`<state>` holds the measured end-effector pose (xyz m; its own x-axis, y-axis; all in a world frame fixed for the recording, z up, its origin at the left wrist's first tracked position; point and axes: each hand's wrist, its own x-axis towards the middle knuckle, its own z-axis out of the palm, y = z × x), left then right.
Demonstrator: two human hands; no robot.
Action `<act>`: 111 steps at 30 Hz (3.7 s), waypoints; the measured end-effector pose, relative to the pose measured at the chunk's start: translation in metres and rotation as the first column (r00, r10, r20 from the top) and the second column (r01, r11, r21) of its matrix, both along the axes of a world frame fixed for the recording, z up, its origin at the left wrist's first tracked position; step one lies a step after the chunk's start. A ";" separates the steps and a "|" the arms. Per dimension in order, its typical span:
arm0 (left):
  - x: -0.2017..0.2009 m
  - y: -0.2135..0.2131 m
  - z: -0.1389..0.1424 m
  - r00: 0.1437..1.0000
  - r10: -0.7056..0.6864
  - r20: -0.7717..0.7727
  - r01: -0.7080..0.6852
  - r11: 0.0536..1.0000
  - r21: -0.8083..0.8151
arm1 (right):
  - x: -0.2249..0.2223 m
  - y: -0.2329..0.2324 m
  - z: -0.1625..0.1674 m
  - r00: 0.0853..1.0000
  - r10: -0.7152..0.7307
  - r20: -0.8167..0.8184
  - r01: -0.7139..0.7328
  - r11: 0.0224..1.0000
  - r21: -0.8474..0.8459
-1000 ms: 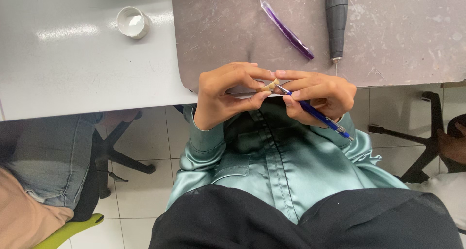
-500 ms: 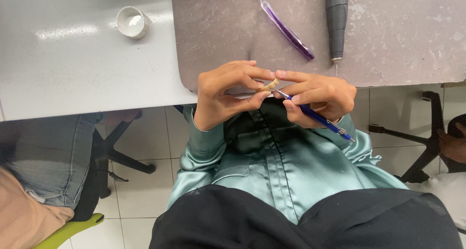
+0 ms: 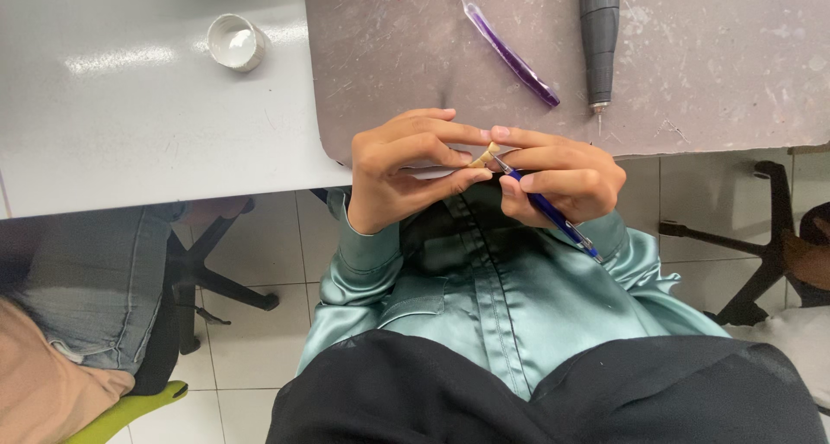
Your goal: The person holds a dental prosthesis and marks it with a pen, then uses a handheld rotary grinding tool to trim and smooth the prosthesis, periodically brushing it with a toothbrush and repositioning it while working over a lab bench mat.
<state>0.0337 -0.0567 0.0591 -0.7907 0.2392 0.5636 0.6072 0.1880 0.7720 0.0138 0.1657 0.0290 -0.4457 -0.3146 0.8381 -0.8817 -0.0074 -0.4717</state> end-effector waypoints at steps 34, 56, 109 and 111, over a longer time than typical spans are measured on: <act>-0.003 0.003 0.003 1.000 0.027 -0.004 -0.027 1.000 0.005 | -0.003 0.000 -0.002 0.998 -0.020 -0.056 0.019 1.000 -0.013; -0.004 0.002 0.004 0.987 -0.093 0.132 0.073 0.986 0.147 | 0.001 -0.003 0.001 0.997 0.052 0.050 -0.048 0.996 -0.079; -0.007 0.005 -0.006 0.940 -0.263 0.217 0.205 0.944 0.258 | -0.011 0.018 0.014 0.937 0.244 0.250 -0.233 0.970 -0.072; -0.006 0.005 -0.004 0.942 -0.266 0.203 0.208 0.941 0.267 | -0.010 0.022 0.015 0.908 0.294 0.298 -0.273 0.956 -0.108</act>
